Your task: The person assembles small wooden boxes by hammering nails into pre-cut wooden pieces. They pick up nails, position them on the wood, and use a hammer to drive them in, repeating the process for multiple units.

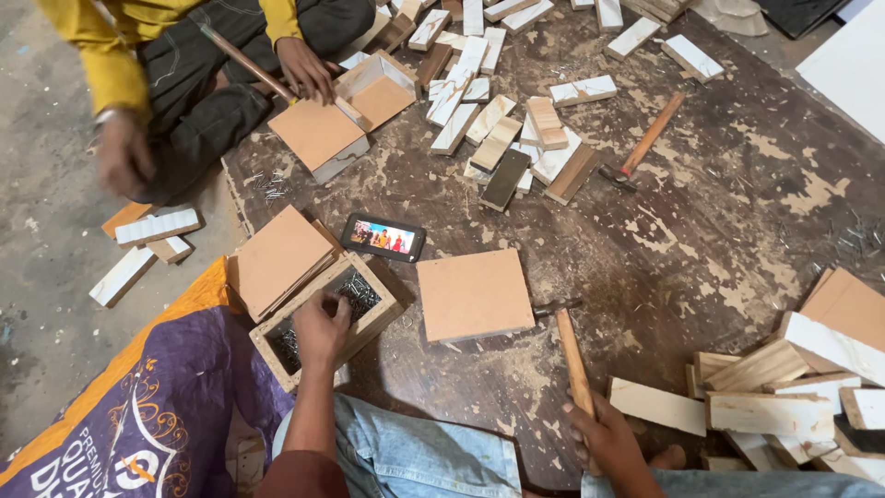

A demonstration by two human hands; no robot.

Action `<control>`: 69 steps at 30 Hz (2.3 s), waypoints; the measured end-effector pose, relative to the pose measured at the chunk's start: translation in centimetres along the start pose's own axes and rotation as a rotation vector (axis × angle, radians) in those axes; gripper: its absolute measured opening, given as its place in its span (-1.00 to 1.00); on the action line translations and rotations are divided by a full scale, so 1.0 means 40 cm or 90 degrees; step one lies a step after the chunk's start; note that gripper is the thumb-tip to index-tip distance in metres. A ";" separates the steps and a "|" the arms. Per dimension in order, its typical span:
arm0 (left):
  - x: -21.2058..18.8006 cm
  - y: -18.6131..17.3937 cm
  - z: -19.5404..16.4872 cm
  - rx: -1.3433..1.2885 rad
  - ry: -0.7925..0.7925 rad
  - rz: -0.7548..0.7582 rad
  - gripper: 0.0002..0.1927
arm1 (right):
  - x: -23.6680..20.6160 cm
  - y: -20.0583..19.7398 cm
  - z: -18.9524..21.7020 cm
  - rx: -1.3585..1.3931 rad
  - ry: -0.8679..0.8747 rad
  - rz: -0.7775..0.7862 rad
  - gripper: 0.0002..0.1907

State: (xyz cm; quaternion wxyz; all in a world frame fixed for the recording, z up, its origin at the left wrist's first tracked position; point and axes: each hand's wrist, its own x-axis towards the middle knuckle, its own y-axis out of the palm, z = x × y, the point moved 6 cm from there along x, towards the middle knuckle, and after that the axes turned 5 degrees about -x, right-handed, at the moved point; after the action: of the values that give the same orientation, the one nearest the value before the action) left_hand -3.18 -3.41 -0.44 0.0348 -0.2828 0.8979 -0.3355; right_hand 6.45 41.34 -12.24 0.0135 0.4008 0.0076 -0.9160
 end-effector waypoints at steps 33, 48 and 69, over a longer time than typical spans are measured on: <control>-0.279 0.471 -0.177 -0.215 0.349 0.160 -0.75 | 0.010 0.006 -0.014 -0.011 -0.110 -0.034 -0.77; -0.267 0.483 -0.161 -0.218 0.288 0.152 -0.53 | -0.047 0.026 0.022 -0.438 -0.307 -0.195 -0.66; -0.258 0.459 -0.142 -0.180 0.304 0.201 -0.43 | -0.063 0.069 0.017 -0.482 -0.300 -0.209 -0.67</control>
State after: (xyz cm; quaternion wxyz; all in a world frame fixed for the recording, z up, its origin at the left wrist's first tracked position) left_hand -4.85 16.67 -8.78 -0.1649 -0.0553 0.9512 -0.2548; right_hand 7.75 38.62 -9.93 0.0147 0.1425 0.4010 -0.9048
